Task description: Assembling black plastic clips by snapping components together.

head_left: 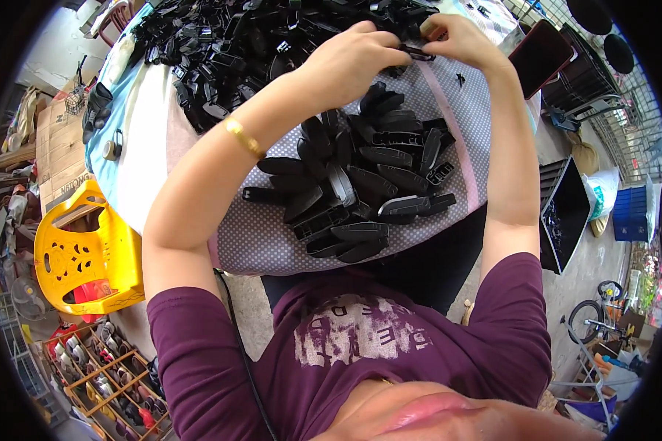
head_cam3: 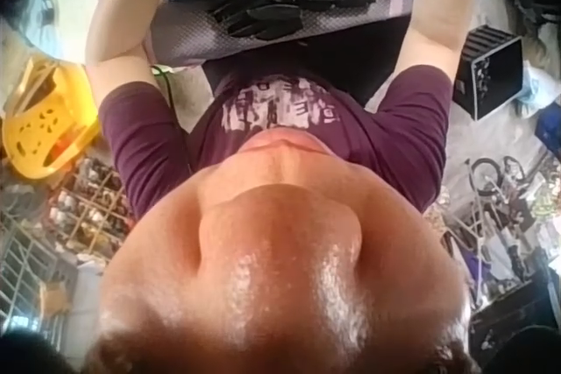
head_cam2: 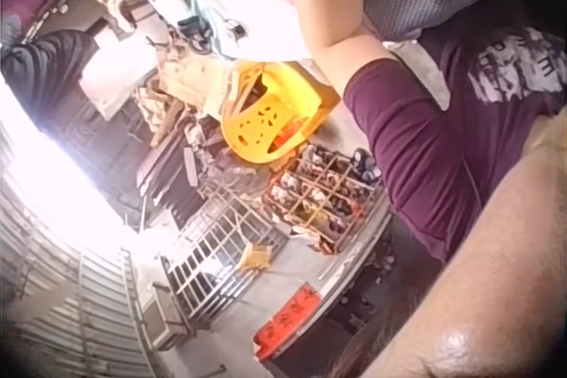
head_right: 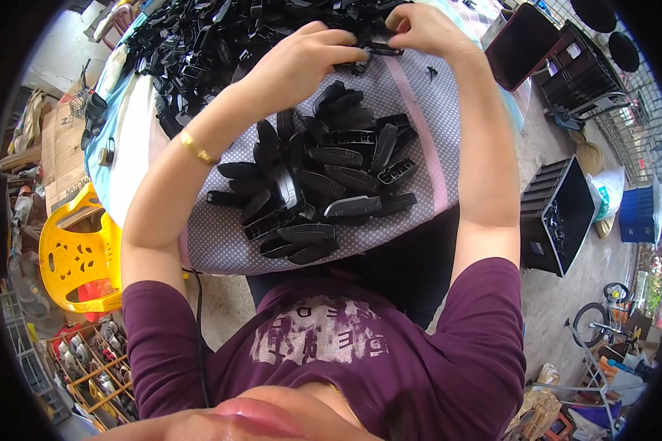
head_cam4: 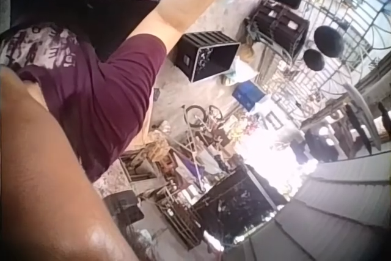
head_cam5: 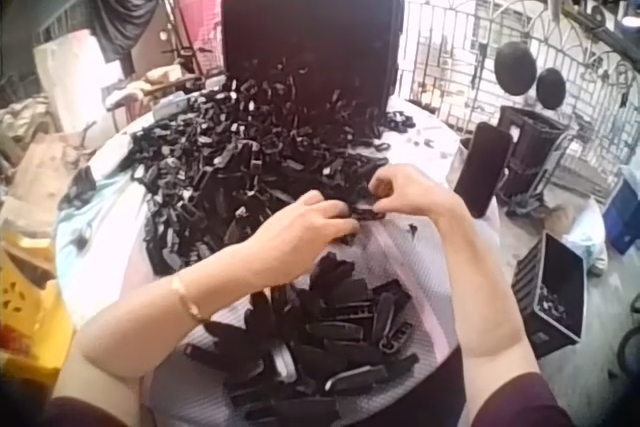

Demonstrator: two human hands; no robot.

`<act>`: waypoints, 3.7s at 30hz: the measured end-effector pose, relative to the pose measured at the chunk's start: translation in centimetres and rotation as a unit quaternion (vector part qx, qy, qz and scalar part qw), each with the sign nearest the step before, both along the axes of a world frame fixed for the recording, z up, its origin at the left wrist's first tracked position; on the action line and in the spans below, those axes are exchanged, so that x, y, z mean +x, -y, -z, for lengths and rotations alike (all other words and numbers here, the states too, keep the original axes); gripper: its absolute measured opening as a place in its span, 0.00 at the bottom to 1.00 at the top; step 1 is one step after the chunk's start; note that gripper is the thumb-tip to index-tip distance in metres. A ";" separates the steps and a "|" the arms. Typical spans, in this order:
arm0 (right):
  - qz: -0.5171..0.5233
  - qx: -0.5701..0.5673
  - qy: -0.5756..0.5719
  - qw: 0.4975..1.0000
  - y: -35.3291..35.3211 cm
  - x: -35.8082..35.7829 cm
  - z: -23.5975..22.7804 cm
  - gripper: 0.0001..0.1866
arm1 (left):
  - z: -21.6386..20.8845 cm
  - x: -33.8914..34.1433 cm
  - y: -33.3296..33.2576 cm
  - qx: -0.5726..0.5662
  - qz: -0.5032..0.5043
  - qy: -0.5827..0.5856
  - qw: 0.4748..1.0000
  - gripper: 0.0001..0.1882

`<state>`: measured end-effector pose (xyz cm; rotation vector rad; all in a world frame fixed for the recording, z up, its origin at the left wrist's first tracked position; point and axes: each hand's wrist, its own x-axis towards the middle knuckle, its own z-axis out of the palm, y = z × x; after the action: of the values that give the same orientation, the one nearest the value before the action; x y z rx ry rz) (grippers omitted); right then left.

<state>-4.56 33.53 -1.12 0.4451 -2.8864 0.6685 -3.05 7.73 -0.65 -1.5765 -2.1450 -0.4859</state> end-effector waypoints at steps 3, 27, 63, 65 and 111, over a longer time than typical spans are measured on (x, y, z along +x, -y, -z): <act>-0.040 0.013 -0.023 0.999 1.9 0.3 0.5 0.14 | 0.2 -1.3 -1.2 -0.109 -0.008 -0.048 0.993 0.17; -0.312 -0.566 0.020 0.763 10.9 2.6 -0.8 0.08 | -0.7 -0.2 4.8 0.352 0.128 0.675 0.636 0.30; 0.037 -0.516 -0.027 0.856 16.2 6.5 -2.8 0.08 | 0.1 -0.8 5.6 0.419 0.081 0.577 0.696 0.17; 0.017 -0.370 -0.239 0.898 16.1 6.1 -1.5 0.08 | -0.3 0.2 4.5 0.428 0.096 0.616 0.654 0.18; 0.143 -0.009 0.043 0.989 0.9 2.0 -3.3 0.10 | -0.1 -0.6 -2.8 0.074 -0.103 0.274 0.953 0.25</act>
<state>-2.61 32.62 2.19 -0.0028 -2.9366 0.6798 -3.67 10.55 -0.56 -1.2103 -2.5610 -1.0863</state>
